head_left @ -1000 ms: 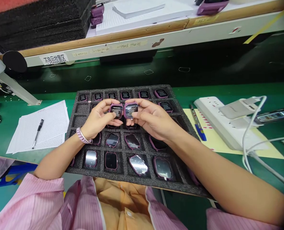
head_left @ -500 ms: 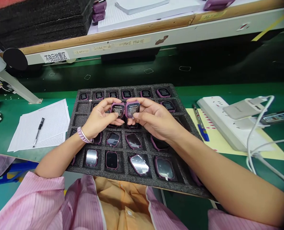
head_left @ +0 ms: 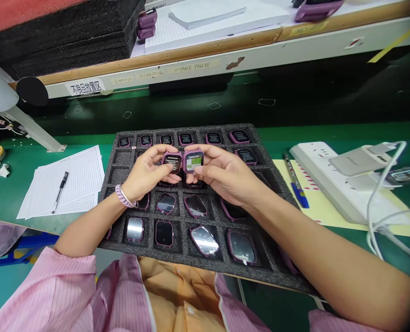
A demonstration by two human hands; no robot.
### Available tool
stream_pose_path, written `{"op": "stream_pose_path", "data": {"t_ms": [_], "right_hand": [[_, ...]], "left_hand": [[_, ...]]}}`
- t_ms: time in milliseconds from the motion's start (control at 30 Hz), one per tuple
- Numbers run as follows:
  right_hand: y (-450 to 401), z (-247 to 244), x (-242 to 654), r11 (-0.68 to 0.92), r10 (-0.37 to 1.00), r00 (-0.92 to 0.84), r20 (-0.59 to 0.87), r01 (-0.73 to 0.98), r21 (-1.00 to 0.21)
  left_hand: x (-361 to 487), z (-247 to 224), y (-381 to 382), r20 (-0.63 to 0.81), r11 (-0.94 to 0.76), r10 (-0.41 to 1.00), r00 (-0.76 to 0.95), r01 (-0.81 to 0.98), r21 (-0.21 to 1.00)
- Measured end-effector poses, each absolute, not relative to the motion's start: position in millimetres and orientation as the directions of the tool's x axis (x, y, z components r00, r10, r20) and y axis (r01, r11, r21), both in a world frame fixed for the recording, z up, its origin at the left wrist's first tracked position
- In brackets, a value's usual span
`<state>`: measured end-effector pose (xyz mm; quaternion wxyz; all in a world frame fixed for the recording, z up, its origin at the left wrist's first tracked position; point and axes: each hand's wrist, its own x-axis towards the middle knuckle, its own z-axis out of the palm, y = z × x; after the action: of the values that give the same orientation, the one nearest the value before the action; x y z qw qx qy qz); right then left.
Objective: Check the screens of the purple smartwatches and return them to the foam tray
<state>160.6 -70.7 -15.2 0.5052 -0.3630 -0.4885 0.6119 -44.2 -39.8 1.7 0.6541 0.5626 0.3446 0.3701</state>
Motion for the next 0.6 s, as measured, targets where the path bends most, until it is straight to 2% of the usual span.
{"op": "stream_pose_path", "data": {"t_ms": [467, 600], "right_hand": [[-69.5, -16.2, 159.0, 0.017, 0.971, -0.224, 0.083, -0.283, -0.959], [-68.9, -17.6, 157.5, -0.035, 0.982, -0.189, 0.028, -0.324, -0.946]], "left_hand": [[-44.3, -1.5, -38.9, 0.019, 0.076, 0.862, 0.506, -0.166, 0.983], [-44.0, 0.9, -39.8, -0.034, 0.140, 0.852, 0.523, -0.164, 0.977]]}}
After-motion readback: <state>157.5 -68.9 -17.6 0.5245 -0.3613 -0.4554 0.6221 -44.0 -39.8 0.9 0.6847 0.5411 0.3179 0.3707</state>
